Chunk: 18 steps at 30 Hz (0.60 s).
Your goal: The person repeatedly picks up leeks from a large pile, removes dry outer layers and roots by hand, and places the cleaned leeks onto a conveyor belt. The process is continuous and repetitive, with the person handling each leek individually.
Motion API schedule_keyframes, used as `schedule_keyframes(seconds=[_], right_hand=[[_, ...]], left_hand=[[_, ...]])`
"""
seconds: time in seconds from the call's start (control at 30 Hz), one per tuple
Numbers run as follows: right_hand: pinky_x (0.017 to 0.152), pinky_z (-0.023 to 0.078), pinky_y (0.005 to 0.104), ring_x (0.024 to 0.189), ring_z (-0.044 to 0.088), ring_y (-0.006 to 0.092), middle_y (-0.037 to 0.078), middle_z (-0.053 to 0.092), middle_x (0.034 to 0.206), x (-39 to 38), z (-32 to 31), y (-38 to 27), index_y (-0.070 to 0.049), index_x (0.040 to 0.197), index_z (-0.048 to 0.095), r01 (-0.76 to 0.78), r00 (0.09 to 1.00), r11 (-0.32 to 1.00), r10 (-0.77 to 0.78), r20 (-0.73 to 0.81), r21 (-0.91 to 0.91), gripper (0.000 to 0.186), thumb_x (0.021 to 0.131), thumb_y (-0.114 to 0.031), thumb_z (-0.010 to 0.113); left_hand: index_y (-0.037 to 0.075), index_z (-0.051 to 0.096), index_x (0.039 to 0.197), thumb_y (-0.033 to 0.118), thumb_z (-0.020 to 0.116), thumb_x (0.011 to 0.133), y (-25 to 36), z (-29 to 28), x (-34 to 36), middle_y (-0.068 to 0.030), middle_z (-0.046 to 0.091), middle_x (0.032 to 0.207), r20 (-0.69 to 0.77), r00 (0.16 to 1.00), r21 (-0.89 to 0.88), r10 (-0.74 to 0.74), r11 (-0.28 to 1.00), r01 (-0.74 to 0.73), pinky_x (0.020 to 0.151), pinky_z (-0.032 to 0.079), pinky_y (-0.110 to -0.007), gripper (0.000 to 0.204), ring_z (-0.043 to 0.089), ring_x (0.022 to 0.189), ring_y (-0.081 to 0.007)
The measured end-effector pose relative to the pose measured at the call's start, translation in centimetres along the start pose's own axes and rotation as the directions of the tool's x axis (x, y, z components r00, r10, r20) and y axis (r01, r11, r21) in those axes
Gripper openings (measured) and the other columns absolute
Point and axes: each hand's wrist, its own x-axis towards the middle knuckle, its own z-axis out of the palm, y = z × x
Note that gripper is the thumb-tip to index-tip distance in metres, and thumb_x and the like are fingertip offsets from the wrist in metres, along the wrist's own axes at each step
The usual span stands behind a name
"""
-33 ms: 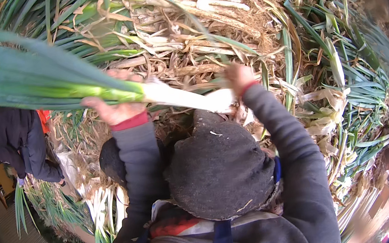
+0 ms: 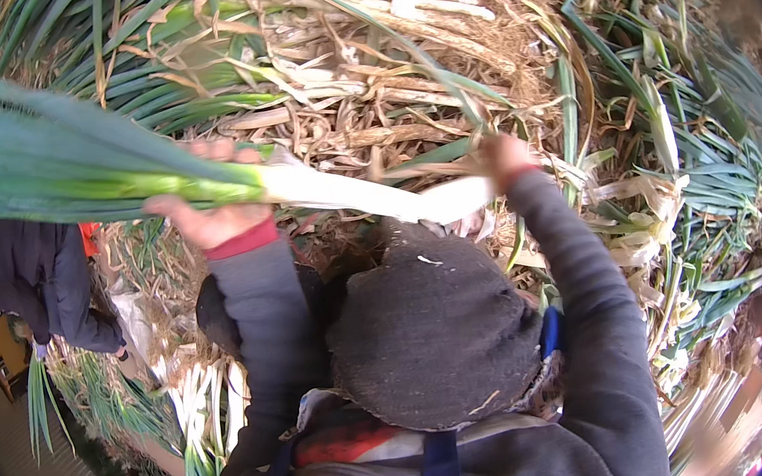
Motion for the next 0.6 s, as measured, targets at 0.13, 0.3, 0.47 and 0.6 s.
schedule_keyframes(seconds=[0.13,0.3,0.47,0.6], right_hand=[[0.080,0.050,0.0430,0.093,0.063,0.0305,0.018,0.064,0.102,-6.2,4.1,17.2,-0.013,0.110,0.061,-0.461,0.866,0.826,0.498,0.037,-0.324,0.037,0.091,-0.039,0.042],[0.090,0.045,0.0434,0.109,0.052,0.0358,0.020,0.052,0.122,-7.9,-4.2,12.0,-0.011,0.112,0.058,-0.229,0.879,0.969,0.245,-0.410,0.088,0.037,0.086,-0.037,0.055],[0.083,0.050,0.0380,0.096,0.059,0.0290,0.018,0.058,0.103,-8.0,-12.5,-10.0,-0.001,0.117,0.053,0.730,0.570,0.683,-0.603,-0.558,0.007,0.056,0.076,-0.035,0.069],[0.064,0.051,0.0369,0.075,0.061,0.0274,0.013,0.057,0.086,-6.8,-12.9,-16.3,-0.004,0.103,0.056,0.709,0.525,0.692,-0.644,-0.557,-0.132,0.043,0.080,-0.040,0.062]], left_hand=[[0.011,0.050,0.118,0.061,0.055,0.078,3.7,-1.4,1.1,-0.0053,0.056,0.100,0.159,0.983,-0.038,0.088,0.996,-0.083,0.081,0.048,-0.046,0.064,0.052,0.091,-0.0223],[0.013,0.050,0.121,0.056,0.061,0.077,0.1,-2.2,0.5,-0.0055,0.060,0.105,-0.225,0.970,0.192,0.096,0.980,-0.053,0.082,0.047,-0.045,0.062,0.057,0.092,-0.0243],[0.014,0.046,0.126,0.053,0.062,0.079,-3.3,1.3,0.9,-0.0010,0.056,0.117,-0.364,0.920,0.292,0.144,0.956,-0.034,0.091,0.043,-0.046,0.063,0.052,0.105,-0.0225],[0.014,0.044,0.127,0.051,0.060,0.081,-3.0,2.3,0.8,-0.0013,0.054,0.119,-0.402,0.899,0.331,0.176,0.943,-0.037,0.094,0.040,-0.044,0.061,0.051,0.107,-0.0213]])
